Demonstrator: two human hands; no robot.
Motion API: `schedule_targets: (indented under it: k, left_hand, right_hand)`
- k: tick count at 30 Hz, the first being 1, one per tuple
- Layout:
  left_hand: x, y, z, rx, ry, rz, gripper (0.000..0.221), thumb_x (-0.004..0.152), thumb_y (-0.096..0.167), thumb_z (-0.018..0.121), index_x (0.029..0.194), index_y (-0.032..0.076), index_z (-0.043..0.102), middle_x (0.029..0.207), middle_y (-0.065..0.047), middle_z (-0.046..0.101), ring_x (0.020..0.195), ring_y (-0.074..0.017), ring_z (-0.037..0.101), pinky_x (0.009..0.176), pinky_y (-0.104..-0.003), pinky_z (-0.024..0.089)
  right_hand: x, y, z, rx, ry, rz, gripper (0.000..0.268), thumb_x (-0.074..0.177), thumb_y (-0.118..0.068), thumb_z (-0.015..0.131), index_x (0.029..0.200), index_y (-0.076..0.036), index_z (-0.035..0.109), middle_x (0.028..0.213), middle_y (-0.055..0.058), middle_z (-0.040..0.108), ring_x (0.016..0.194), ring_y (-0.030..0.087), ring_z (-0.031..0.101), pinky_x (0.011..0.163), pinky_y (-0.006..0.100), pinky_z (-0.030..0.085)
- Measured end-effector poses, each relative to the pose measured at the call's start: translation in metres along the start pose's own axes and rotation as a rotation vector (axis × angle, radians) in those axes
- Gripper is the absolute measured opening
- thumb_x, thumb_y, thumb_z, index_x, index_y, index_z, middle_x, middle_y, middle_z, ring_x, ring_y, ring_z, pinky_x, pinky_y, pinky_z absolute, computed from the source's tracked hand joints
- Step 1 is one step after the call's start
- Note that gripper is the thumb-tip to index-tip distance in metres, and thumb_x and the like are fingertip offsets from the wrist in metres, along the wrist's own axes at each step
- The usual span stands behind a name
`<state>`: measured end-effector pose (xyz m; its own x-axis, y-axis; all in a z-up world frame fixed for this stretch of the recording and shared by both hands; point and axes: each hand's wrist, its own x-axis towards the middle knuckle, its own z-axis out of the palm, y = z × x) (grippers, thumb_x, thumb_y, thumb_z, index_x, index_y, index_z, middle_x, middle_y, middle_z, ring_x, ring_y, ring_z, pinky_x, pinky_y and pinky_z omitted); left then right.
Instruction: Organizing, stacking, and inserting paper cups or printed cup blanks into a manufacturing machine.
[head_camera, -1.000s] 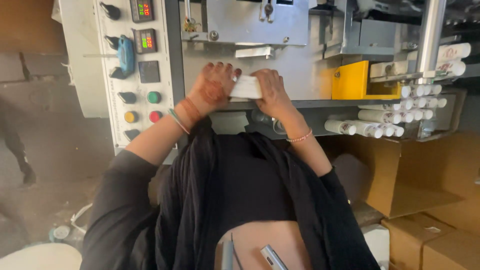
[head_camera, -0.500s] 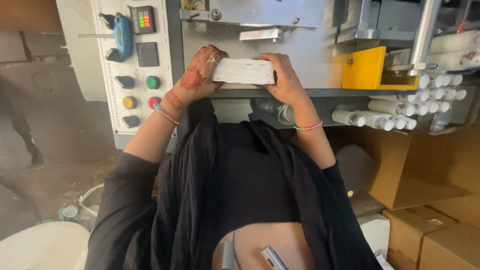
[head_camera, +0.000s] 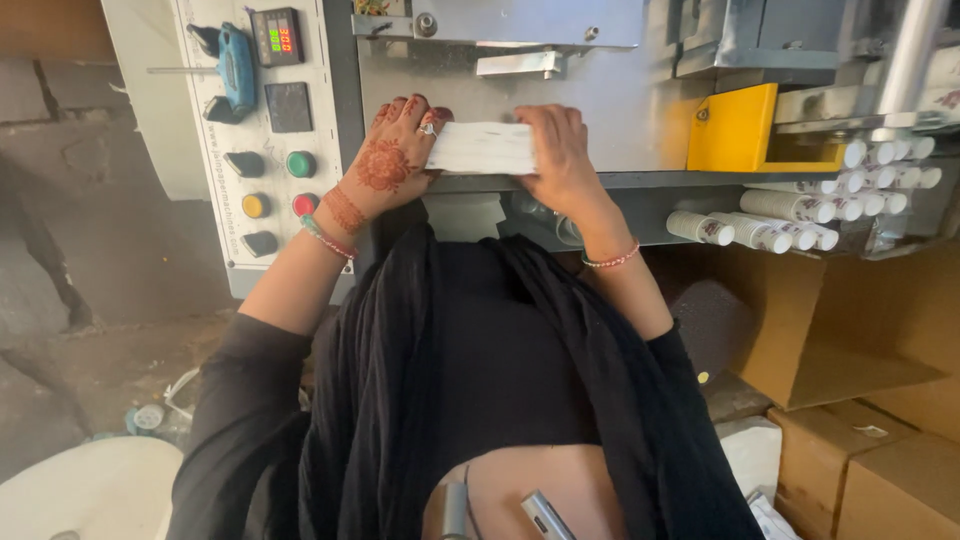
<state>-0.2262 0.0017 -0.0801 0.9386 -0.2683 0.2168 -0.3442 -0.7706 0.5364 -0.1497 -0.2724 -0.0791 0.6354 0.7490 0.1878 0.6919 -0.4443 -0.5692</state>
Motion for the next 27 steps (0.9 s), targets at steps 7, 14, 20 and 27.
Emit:
schedule_targets:
  k: [7, 14, 20, 27]
  left_hand:
    - [-0.002, -0.006, 0.007, 0.160, -0.040, 0.014, 0.068, 0.076, 0.024, 0.085, 0.133, 0.000, 0.057, 0.122, -0.021, 0.054, 0.119, -0.0393, 0.053, 0.104, -0.049, 0.044]
    - [-0.002, -0.007, 0.006, 0.173, -0.052, 0.025, 0.068, 0.076, 0.023, 0.084, 0.133, -0.001, 0.057, 0.124, -0.021, 0.054, 0.121, -0.0386, 0.053, 0.105, -0.049, 0.043]
    - [-0.008, -0.015, 0.013, -0.180, 0.112, 0.009, 0.057, 0.076, 0.012, 0.087, 0.125, 0.000, 0.061, 0.122, -0.015, 0.061, 0.118, -0.0365, 0.060, 0.103, -0.045, 0.050]
    - [-0.012, 0.016, -0.036, -0.449, 0.171, -0.080, 0.053, 0.074, 0.010, 0.089, 0.122, 0.003, 0.066, 0.120, -0.013, 0.067, 0.115, -0.0323, 0.066, 0.098, -0.040, 0.056]
  right_hand:
    - [0.003, -0.015, -0.019, -0.275, -0.118, 0.114, 0.115, 0.072, -0.042, 0.094, 0.159, -0.010, 0.026, 0.154, 0.020, 0.035, 0.142, 0.044, 0.029, 0.116, 0.061, 0.031]
    - [0.002, -0.050, -0.021, -0.276, 0.042, -0.098, 0.126, 0.082, -0.057, 0.087, 0.166, -0.010, 0.006, 0.172, 0.016, 0.012, 0.159, 0.040, 0.004, 0.131, 0.061, 0.019]
    - [-0.005, -0.010, 0.013, -0.311, 0.047, -0.133, 0.101, 0.090, -0.005, 0.087, 0.165, -0.001, 0.021, 0.171, 0.020, 0.034, 0.163, 0.038, 0.009, 0.136, 0.060, 0.019]
    - [0.006, -0.074, -0.044, -0.106, 0.161, -0.072, 0.059, 0.073, 0.002, 0.090, 0.126, -0.001, 0.064, 0.135, 0.018, 0.065, 0.140, 0.036, 0.052, 0.116, 0.049, 0.041]
